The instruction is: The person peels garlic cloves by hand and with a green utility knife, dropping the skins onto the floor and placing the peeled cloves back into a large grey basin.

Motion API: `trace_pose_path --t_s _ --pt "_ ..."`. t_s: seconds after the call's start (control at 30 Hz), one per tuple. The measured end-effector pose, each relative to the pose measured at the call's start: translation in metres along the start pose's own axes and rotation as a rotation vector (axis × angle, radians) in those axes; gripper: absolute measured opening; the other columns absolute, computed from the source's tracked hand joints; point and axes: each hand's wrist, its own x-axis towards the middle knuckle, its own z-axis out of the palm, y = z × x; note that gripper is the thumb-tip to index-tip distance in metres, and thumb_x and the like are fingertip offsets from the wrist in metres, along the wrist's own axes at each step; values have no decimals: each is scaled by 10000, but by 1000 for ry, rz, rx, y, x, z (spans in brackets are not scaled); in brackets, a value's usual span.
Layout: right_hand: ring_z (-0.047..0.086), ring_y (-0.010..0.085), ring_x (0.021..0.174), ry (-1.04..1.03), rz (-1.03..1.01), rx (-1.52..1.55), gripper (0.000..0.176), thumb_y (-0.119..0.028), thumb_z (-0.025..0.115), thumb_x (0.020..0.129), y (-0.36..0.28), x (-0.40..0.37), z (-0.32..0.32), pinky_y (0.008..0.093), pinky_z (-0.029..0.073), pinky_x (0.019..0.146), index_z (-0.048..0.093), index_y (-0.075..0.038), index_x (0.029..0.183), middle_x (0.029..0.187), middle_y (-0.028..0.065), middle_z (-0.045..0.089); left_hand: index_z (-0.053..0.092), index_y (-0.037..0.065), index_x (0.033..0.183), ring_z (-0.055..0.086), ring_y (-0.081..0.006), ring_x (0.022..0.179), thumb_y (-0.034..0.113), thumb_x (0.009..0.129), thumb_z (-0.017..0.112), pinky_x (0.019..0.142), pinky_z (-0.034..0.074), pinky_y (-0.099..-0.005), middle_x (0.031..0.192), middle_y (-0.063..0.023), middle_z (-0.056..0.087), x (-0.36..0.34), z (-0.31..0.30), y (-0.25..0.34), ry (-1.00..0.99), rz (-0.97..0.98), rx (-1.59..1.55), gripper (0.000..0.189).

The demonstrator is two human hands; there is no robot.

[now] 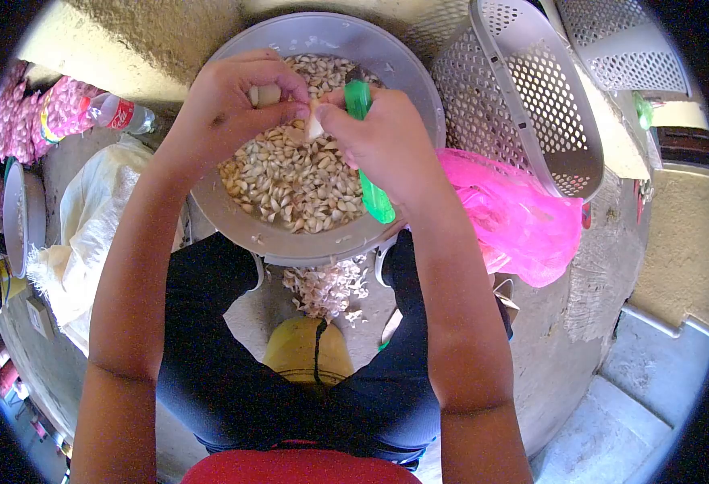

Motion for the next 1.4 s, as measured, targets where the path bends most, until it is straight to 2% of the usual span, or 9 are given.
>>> trace_pose_path --t_s 0.37,0.47,0.57,0.67,0.77,0.9,1.0,1.1,1.4 --pt "438 71 431 40 -8 -11 199 -196 592 780 -2 -3 1 224 325 397 608 0 813 515 -3 487 591 16 806 531 -137 704 53 709 630 653 419 -271 740 -55 560 0 4 -2 -37 92 -9 111" --pt "438 70 433 57 -11 52 213 -211 606 775 -2 -1 1 219 322 400 614 -6 830 516 -5 490 590 10 826 524 -113 719 93 742 626 671 416 -261 738 -40 569 -3 6 0 6 -31 -70 123" --pt "445 66 440 80 -65 85 223 -229 627 766 -3 0 2 213 328 407 621 -16 831 528 -2 502 596 3 843 518 -88 718 147 774 620 673 417 -247 738 -22 582 0 6 9 18 -406 -199 161" --pt "476 82 463 136 -115 -51 236 -252 643 756 -7 -1 5 229 363 436 629 -29 831 552 20 535 605 3 861 520 -75 679 184 784 620 610 429 -230 732 -10 589 0 9 -3 59 -240 -100 196" --pt "520 117 503 195 -214 -247 248 -267 646 750 -5 0 6 259 408 488 630 -35 834 587 54 573 613 5 870 515 -68 640 194 775 628 559 433 -225 721 -8 586 -1 13 -7 97 -211 -55 212" --pt "561 163 554 227 -250 -349 258 -273 643 743 -5 -1 7 288 439 548 625 -36 845 613 91 592 619 6 863 513 -67 639 177 763 630 571 433 -228 720 -17 588 -2 11 3 93 -270 -72 198" --pt "565 161 557 238 -241 -391 234 -247 643 738 -7 -3 9 281 438 545 623 -40 846 620 91 594 620 5 851 512 -69 635 160 754 626 584 430 -230 712 -24 588 -2 9 3 92 -276 -51 183" --pt "569 172 554 262 -317 -386 220 -218 642 733 -3 -3 12 287 444 549 617 -35 852 637 101 601 620 4 835 509 -70 623 162 741 628 576 424 -232 690 -33 583 -2 7 3 91 -287 -29 184" --pt "586 288 666 272 -488 -549 169 -146 631 723 0 -2 17 342 469 604 608 -24 838 759 153 580 606 7 767 473 -60 585 197 701 645 545 396 -234 580 -21 533 -2 7 7 67 -388 4 205"
